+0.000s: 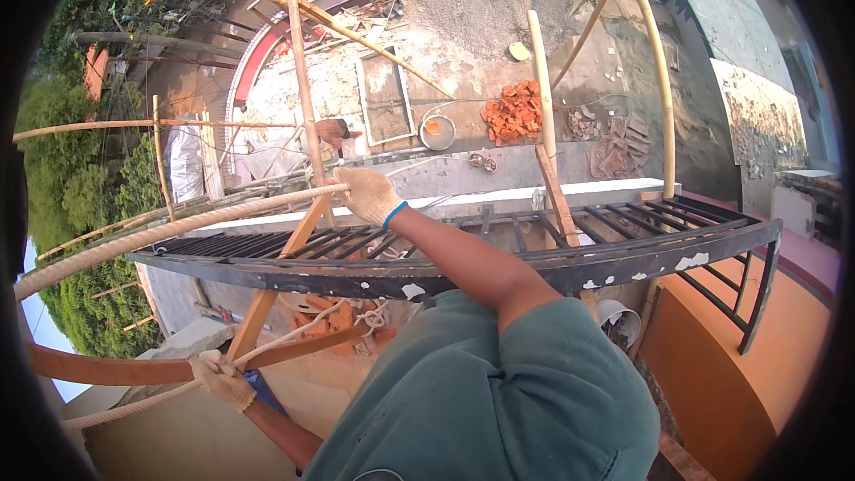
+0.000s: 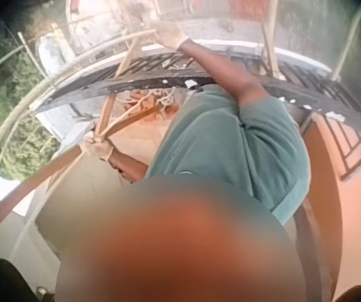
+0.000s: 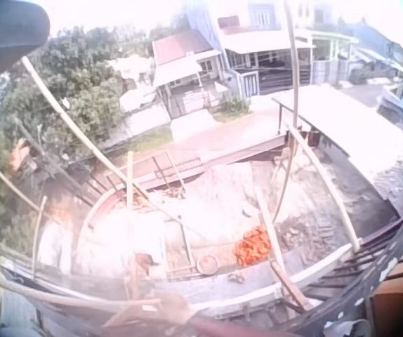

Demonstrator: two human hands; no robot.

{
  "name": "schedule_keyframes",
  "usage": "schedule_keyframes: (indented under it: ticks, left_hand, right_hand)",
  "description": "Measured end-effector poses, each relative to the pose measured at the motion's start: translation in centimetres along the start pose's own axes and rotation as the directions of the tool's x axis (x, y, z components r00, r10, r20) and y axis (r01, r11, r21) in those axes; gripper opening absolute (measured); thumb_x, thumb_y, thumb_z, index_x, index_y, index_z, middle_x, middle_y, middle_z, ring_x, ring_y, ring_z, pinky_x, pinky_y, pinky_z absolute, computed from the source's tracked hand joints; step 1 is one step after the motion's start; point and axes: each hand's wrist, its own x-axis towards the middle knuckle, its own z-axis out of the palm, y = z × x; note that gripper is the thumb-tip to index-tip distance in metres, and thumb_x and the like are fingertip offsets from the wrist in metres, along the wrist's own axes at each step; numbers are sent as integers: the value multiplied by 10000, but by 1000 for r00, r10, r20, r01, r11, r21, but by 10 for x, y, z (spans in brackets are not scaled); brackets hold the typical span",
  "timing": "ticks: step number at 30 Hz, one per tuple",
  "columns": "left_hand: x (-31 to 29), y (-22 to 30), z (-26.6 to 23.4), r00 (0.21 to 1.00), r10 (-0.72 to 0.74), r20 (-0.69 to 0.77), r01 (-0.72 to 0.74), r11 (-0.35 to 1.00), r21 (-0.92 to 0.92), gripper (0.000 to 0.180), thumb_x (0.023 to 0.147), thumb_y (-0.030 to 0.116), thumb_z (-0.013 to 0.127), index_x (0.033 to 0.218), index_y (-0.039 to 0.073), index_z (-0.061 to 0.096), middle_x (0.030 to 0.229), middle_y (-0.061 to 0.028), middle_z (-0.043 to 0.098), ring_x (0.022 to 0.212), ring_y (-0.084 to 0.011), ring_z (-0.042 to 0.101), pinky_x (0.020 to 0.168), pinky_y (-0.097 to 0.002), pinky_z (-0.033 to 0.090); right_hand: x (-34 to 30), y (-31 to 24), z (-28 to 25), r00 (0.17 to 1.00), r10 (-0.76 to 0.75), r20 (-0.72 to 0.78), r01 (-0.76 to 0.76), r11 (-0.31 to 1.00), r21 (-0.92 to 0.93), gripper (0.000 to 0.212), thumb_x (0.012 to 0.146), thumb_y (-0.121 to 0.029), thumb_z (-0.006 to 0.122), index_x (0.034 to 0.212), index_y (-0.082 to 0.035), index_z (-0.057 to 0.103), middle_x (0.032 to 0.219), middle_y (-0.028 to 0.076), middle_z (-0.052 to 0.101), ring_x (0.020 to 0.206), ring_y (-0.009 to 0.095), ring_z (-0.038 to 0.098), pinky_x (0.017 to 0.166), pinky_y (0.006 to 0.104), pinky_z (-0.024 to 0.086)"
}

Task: The person lowers buckets filled with construction debris from a balcony using a rope. They attach the buckets to the rope, lower them to the ground, and then retrieve empty buckets.

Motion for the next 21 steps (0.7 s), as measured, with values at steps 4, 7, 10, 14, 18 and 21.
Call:
schedule_keyframes:
  ticks: [4, 7, 10, 14, 18, 21]
  left_hand:
    - [-26, 65, 46, 892, 376, 251, -452, 736, 504, 373, 1027, 147, 557, 733, 115, 329, 741, -33, 402, 589, -109, 352, 526, -248, 308]
    - [-21, 145, 48, 956, 132, 262, -22, 923, -385, 312, 1023, 71, 540, 780, 96, 346, 770, -22, 378, 600, -103, 329, 563, -214, 352]
    - [14, 161, 7, 917, 319, 239, -174, 859, -481, 150, 1029, 64, 548, 911, 30, 462, 831, -37, 427, 646, -125, 415, 585, -198, 403]
    - [29, 139, -4, 816, 557, 152, -562, 706, 430, 209, 1024, 144, 593, 1129, -31, 550, 892, -75, 502, 781, -181, 534, 683, -235, 459]
    - [29, 76, 6, 847, 370, 382, -507, 348, 788, 203, 999, 180, 590, 1045, -16, 612, 908, -83, 575, 816, -226, 556, 765, -369, 478]
    - [14, -55, -7, 999, 16, 41, -32, 900, 435, 230, 999, 205, 541, 967, 1, 642, 916, -88, 636, 818, -205, 585, 750, -395, 480]
  right_hand:
    - [-28, 62, 30, 986, 156, 57, -149, 981, -124, 390, 1050, -440, 515, 926, -84, 617, 829, 188, 684, 844, 436, 671, 733, 555, 502]
    - [-47, 112, 60, 938, 331, 101, -305, 928, -214, 341, 1037, -403, 539, 969, -95, 668, 898, 195, 714, 904, 431, 688, 778, 543, 527]
    - [-66, 167, 53, 815, 518, 261, -422, 838, -346, 331, 1001, -352, 559, 1090, -97, 750, 1049, 205, 742, 1005, 406, 709, 872, 502, 551]
    - [-73, 168, 37, 679, 569, 463, -357, 808, -469, 385, 961, -329, 561, 1136, -56, 769, 1137, 239, 731, 1045, 397, 717, 930, 487, 550]
    - [-57, 73, -6, 722, 424, 546, -265, 899, -348, 381, 944, -331, 570, 1067, -33, 772, 1046, 249, 737, 977, 408, 722, 893, 500, 549]
    - [-46, -23, -36, 914, 133, 382, -124, 991, -50, 259, 913, -260, 617, 980, -28, 711, 881, 214, 725, 871, 401, 714, 791, 509, 542]
